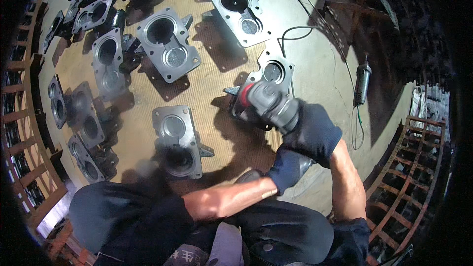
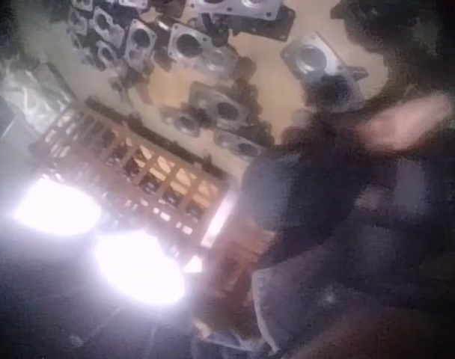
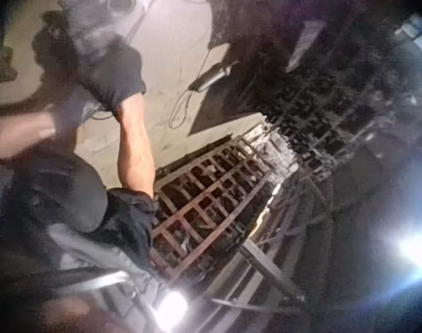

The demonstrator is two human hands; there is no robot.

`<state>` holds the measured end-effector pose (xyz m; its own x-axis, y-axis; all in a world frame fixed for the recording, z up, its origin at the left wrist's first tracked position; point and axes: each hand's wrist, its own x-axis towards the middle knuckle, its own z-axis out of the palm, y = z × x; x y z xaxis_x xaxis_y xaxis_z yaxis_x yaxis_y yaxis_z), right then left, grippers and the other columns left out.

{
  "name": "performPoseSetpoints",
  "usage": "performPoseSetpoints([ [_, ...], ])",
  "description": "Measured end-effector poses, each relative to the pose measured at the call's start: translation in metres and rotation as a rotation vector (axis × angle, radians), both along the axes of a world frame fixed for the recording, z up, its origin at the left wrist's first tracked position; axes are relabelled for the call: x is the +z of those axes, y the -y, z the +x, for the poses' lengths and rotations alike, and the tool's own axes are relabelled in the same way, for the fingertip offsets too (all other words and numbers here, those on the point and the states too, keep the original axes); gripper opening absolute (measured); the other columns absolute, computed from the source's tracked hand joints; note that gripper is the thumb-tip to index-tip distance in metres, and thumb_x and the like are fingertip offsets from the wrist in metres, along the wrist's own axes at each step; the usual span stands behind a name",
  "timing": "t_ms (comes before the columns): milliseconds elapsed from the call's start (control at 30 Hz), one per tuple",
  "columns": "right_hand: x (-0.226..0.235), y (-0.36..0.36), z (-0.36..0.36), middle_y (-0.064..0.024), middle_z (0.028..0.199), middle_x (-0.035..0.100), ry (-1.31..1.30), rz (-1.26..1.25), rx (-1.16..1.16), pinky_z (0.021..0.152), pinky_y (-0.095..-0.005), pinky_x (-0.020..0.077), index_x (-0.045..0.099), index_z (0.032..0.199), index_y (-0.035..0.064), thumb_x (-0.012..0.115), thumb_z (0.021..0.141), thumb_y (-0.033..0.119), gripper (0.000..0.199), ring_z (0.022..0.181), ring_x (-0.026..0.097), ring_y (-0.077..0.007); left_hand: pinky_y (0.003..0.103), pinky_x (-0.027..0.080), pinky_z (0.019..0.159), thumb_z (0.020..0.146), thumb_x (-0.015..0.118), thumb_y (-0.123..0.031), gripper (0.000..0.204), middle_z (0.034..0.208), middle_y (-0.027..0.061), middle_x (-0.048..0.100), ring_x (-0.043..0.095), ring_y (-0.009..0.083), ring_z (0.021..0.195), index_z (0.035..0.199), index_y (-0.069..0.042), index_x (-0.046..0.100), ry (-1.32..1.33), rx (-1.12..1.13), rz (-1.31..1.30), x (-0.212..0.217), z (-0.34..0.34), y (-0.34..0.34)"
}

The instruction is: The person uses a handheld angle grinder to smooth the inner surfaces of multiple metal engine parts laid out on the floor. The person repeatedly picks up each part, grinds the interior, and places it back down, continuing the process across the batch.

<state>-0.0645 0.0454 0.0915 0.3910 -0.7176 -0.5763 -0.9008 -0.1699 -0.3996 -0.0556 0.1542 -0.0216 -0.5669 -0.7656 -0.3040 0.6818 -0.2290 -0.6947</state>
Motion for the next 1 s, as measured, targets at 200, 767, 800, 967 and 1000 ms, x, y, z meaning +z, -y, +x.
performPoseSetpoints([
  [200,-0.004,0.016,0.006,-0.0218,0.093,0.073,0.076,-0.082,-0.026,0.080,-0.0393,0.0567,0.067,0.108,0.0001,0.079,0.063,0.021,0.051,0.088,0.073,-0.0337,0.027,0.044,0.100,0.099,0.055,-0.012,0.025,0.115,0.0050,0.061,0.057,0.0147,0.112,0.123,-0.007,0.060,0.695,0.061,-0.476,-0.025,-0.003,0.010],
  [767,-0.003,-0.018,-0.016,-0.0263,0.092,0.072,0.037,-0.026,-0.070,0.079,-0.0431,0.0573,0.067,0.106,0.0008,0.079,0.060,0.028,0.055,0.090,0.071,-0.0423,0.033,0.033,0.115,0.106,0.044,-0.012,0.041,0.141,0.0063,0.046,0.043,0.0172,0.133,0.146,-0.007,0.038,1.130,-0.358,-0.619,-0.033,-0.018,-0.050],
  [800,-0.007,-0.015,-0.018,-0.0264,0.091,0.071,0.057,-0.026,-0.066,0.079,-0.0434,0.0573,0.067,0.106,0.0007,0.079,0.060,0.028,0.055,0.090,0.071,-0.0425,0.030,0.038,0.108,0.105,0.045,-0.011,0.036,0.129,0.0049,0.053,0.049,0.0151,0.123,0.141,-0.008,0.044,0.938,-0.305,-0.431,0.001,-0.005,-0.034],
  [967,-0.007,-0.031,-0.026,-0.0266,0.091,0.072,0.041,-0.041,-0.102,0.079,-0.0447,0.0572,0.067,0.108,-0.0004,0.079,0.060,0.029,0.057,0.088,0.070,-0.0435,0.029,0.044,0.102,0.103,0.048,-0.009,0.031,0.123,0.0052,0.059,0.054,0.0149,0.119,0.134,-0.009,0.052,0.438,-0.299,0.130,0.054,0.020,-0.018],
  [1000,-0.004,-0.034,-0.028,-0.0268,0.091,0.072,0.011,-0.039,-0.104,0.079,-0.0447,0.0572,0.067,0.108,-0.0007,0.079,0.061,0.029,0.057,0.088,0.070,-0.0437,0.029,0.044,0.101,0.103,0.049,-0.009,0.032,0.123,0.0055,0.059,0.054,0.0150,0.119,0.134,-0.008,0.053,0.363,-0.270,0.149,0.052,0.018,-0.025],
])
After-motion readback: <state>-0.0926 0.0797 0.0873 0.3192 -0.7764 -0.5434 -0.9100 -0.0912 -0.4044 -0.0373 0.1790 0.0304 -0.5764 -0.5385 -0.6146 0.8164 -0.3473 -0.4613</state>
